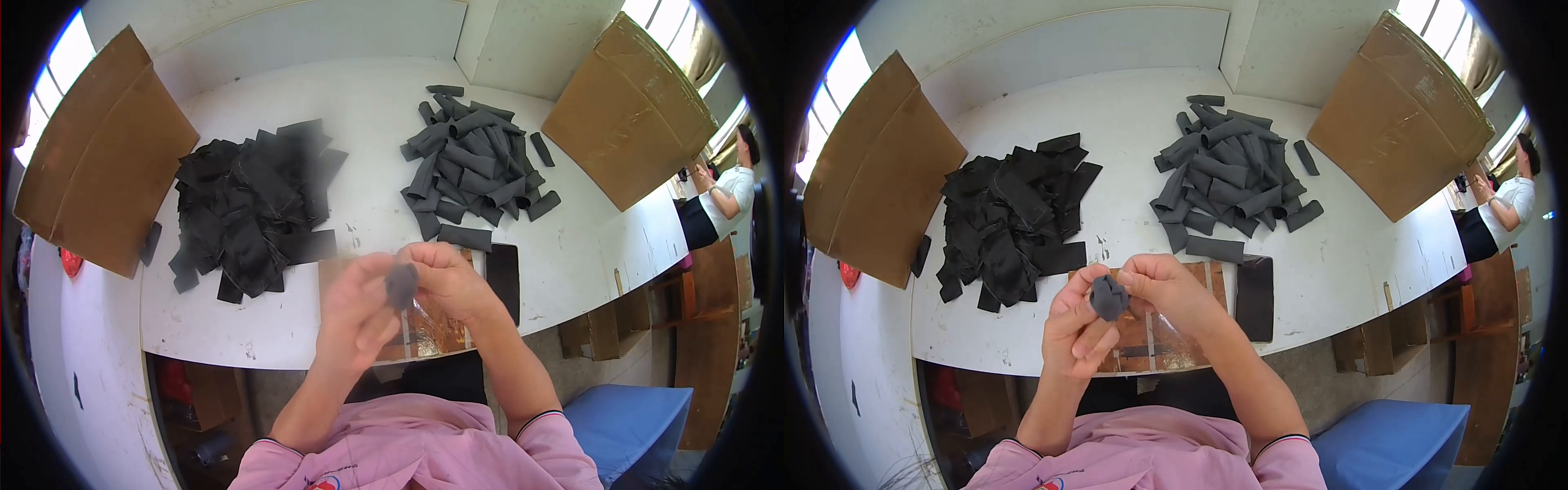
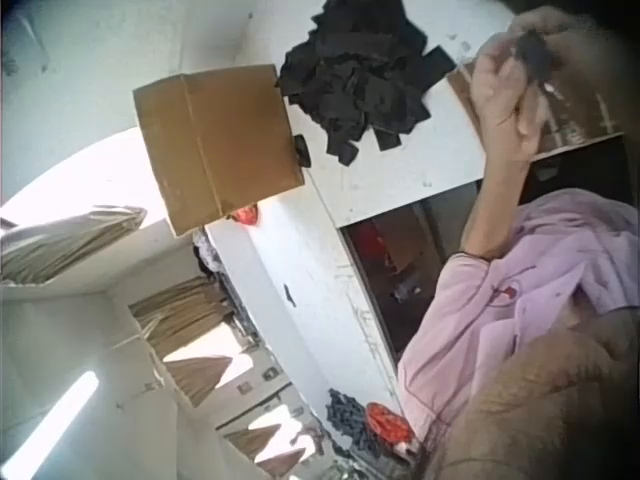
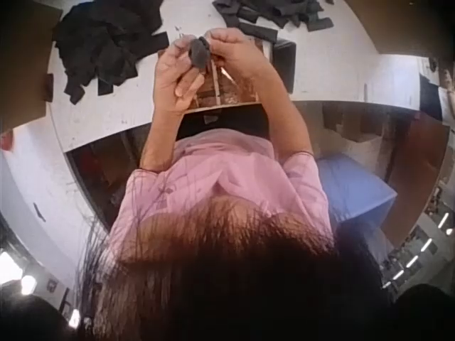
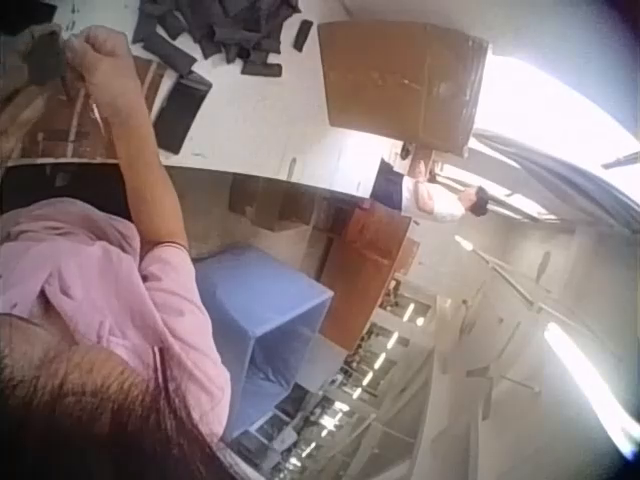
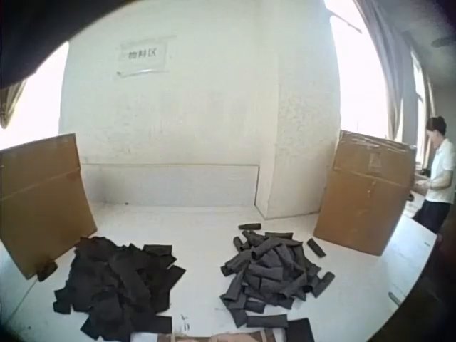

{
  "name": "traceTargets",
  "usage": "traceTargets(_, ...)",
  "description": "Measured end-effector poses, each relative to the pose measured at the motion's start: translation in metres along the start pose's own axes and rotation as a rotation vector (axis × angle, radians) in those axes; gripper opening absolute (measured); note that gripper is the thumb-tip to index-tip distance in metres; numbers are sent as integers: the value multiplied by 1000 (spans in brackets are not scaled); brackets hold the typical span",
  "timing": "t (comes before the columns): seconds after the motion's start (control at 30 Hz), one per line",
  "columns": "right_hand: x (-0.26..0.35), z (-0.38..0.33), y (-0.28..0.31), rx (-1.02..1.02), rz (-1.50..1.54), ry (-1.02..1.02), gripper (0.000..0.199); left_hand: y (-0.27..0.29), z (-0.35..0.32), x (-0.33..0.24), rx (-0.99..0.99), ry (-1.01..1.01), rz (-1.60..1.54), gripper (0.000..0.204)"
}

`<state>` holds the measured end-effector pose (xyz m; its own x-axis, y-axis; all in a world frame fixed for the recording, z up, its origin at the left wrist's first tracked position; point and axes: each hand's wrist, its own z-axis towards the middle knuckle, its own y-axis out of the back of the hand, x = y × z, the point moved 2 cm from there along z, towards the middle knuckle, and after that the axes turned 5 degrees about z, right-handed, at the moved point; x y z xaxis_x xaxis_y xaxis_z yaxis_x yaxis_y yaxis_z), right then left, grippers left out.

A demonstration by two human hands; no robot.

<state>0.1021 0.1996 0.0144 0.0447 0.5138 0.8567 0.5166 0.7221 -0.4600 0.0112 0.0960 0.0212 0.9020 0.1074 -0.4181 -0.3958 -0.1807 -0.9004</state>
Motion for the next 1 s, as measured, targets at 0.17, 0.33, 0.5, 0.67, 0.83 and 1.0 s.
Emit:
traceTargets(0.17,1,4,-2,125,-149,63,20,-5,-9,0,68,-226,506,30)
traceTargets(0.33,-40,0,2,-16,44,76,18,43,1,7,-63,12,51,23)
traceTargets(0.5,-13,2,-8,-1,2,114,19,35,7,3,50,141,-416,21)
traceTargets(0.67,-35,10,6,-39,-23,81,19,33,5,1,-225,186,-1,31)
traceTargets(0.83,-48,-2,1,-203,42,184,17,42,0,-3,-278,-218,769,36)
traceTargets(1.0,-25,-35,23,-459,-433,299,18,3,0,-12,64,-513,774,40)
